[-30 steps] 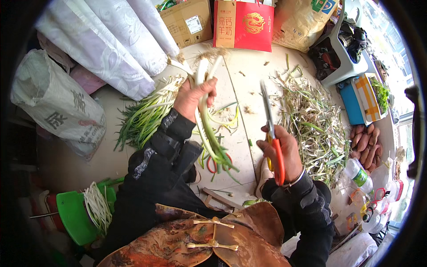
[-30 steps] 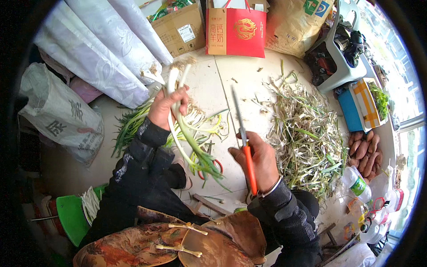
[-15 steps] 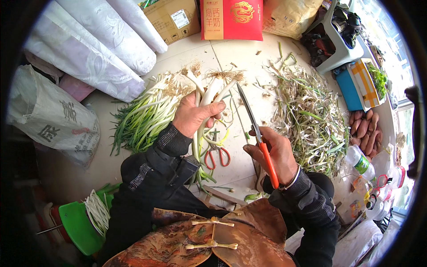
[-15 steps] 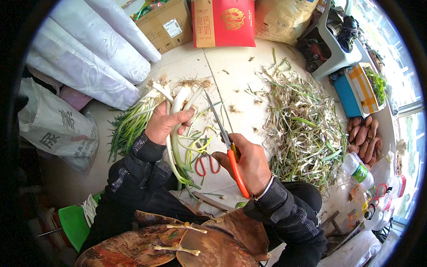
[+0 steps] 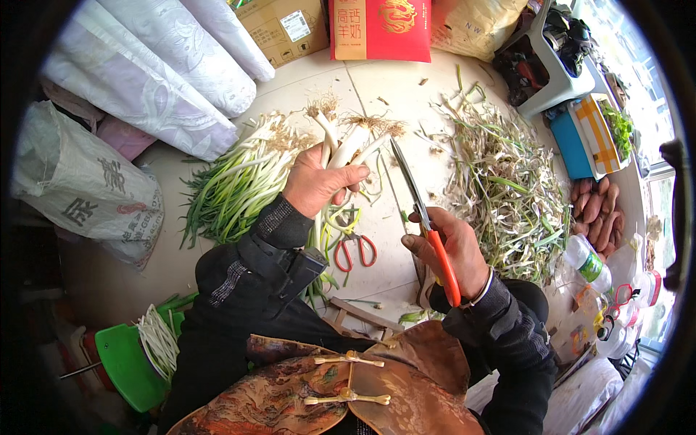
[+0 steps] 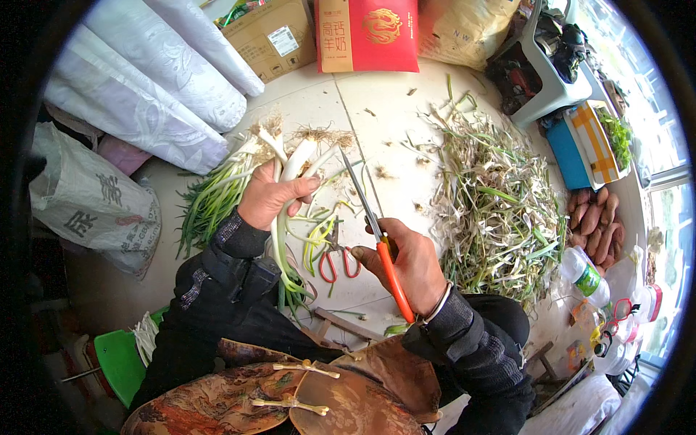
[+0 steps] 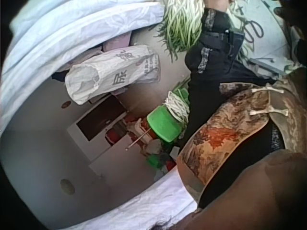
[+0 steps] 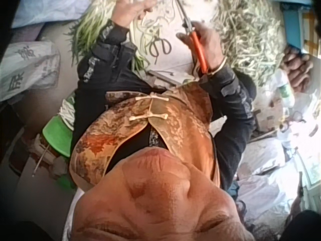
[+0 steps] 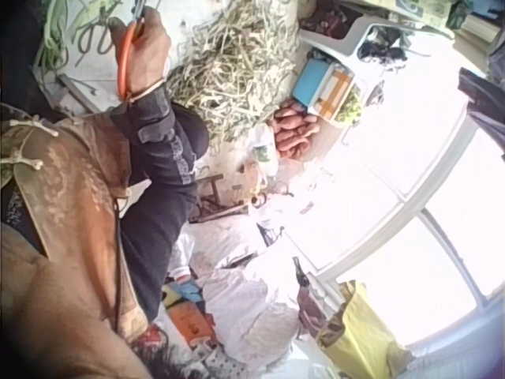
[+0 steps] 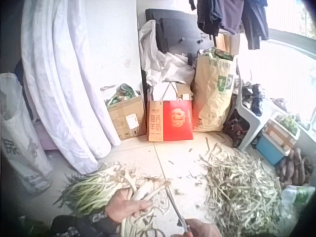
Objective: The person trims the root ends and tips of green onions using scissors, then places the trimmed stalks into a green plastic container. The person repeats this process for multiple stalks throughout the clip.
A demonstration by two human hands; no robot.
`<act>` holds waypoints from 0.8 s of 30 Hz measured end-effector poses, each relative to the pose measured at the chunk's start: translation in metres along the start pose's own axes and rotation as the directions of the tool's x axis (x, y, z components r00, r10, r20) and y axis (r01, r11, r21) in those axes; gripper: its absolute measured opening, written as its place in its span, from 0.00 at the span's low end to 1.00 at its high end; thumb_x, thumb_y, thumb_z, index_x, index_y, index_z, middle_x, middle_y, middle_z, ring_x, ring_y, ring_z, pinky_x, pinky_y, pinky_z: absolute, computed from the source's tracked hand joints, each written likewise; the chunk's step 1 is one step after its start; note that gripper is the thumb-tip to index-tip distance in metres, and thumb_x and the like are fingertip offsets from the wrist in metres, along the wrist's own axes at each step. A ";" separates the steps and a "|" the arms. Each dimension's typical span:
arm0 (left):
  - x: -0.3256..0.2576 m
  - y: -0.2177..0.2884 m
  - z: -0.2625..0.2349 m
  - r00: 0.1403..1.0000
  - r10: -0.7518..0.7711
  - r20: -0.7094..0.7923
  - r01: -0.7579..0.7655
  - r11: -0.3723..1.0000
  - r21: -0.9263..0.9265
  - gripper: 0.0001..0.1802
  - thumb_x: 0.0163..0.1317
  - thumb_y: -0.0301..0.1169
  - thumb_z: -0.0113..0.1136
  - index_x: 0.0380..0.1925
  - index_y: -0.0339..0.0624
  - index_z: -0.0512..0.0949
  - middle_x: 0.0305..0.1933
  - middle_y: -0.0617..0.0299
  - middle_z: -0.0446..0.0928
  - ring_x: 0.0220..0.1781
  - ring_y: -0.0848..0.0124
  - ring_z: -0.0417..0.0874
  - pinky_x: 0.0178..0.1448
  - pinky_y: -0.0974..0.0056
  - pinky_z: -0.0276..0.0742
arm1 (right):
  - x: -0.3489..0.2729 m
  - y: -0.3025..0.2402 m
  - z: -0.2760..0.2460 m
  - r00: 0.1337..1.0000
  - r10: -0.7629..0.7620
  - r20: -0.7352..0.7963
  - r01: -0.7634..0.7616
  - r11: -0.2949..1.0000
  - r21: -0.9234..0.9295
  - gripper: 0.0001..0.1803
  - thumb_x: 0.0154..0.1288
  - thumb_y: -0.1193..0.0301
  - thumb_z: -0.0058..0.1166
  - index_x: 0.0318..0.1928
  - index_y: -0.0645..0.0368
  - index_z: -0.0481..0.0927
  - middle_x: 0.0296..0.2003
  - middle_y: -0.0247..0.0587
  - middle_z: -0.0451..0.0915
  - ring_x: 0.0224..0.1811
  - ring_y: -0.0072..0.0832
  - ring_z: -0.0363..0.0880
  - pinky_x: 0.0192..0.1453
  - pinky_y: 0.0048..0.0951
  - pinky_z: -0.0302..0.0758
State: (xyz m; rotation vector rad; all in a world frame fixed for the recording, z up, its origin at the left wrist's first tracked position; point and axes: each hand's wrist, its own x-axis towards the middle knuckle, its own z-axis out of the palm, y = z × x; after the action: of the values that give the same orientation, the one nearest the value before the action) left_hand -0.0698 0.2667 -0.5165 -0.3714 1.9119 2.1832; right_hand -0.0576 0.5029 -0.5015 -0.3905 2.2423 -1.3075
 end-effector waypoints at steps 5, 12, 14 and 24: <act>0.000 -0.005 0.006 0.997 0.069 -0.017 -0.068 0.996 0.061 0.08 0.55 0.24 0.62 0.34 0.36 0.75 0.25 0.62 0.75 0.19 0.81 0.71 0.18 0.78 0.66 | 0.001 0.003 -0.001 0.997 0.054 0.061 -0.064 0.984 0.165 0.19 0.59 0.67 0.60 0.44 0.68 0.74 0.22 0.29 0.72 0.22 0.15 0.69 0.27 0.19 0.68; -0.003 -0.007 0.015 0.999 0.043 -0.010 -0.042 0.993 0.113 0.08 0.54 0.23 0.63 0.33 0.35 0.75 0.25 0.62 0.76 0.18 0.81 0.71 0.17 0.77 0.66 | -0.002 0.007 -0.002 0.999 0.035 -0.001 -0.034 0.985 0.172 0.19 0.57 0.66 0.63 0.41 0.69 0.75 0.16 0.34 0.71 0.20 0.16 0.66 0.24 0.22 0.66; -0.002 -0.008 0.015 0.999 0.041 -0.008 -0.040 0.993 0.114 0.08 0.54 0.23 0.63 0.33 0.35 0.75 0.24 0.62 0.76 0.18 0.81 0.71 0.17 0.77 0.66 | -0.002 0.007 -0.003 0.995 0.096 0.021 -0.098 0.983 0.157 0.19 0.57 0.66 0.62 0.42 0.69 0.75 0.17 0.34 0.71 0.20 0.17 0.66 0.25 0.22 0.66; 0.001 -0.009 0.008 0.997 0.072 0.026 -0.069 0.992 -0.108 0.09 0.55 0.24 0.63 0.34 0.37 0.74 0.25 0.60 0.76 0.21 0.79 0.75 0.20 0.78 0.69 | -0.012 0.008 -0.007 0.989 0.146 0.029 -0.148 0.959 0.242 0.10 0.62 0.69 0.53 0.39 0.63 0.75 0.20 0.26 0.71 0.20 0.12 0.67 0.23 0.16 0.64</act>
State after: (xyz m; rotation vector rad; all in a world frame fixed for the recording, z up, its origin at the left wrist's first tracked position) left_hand -0.0683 0.2758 -0.5244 -0.2916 1.8242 2.3301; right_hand -0.0515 0.5180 -0.5025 -0.1378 2.0268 -1.4740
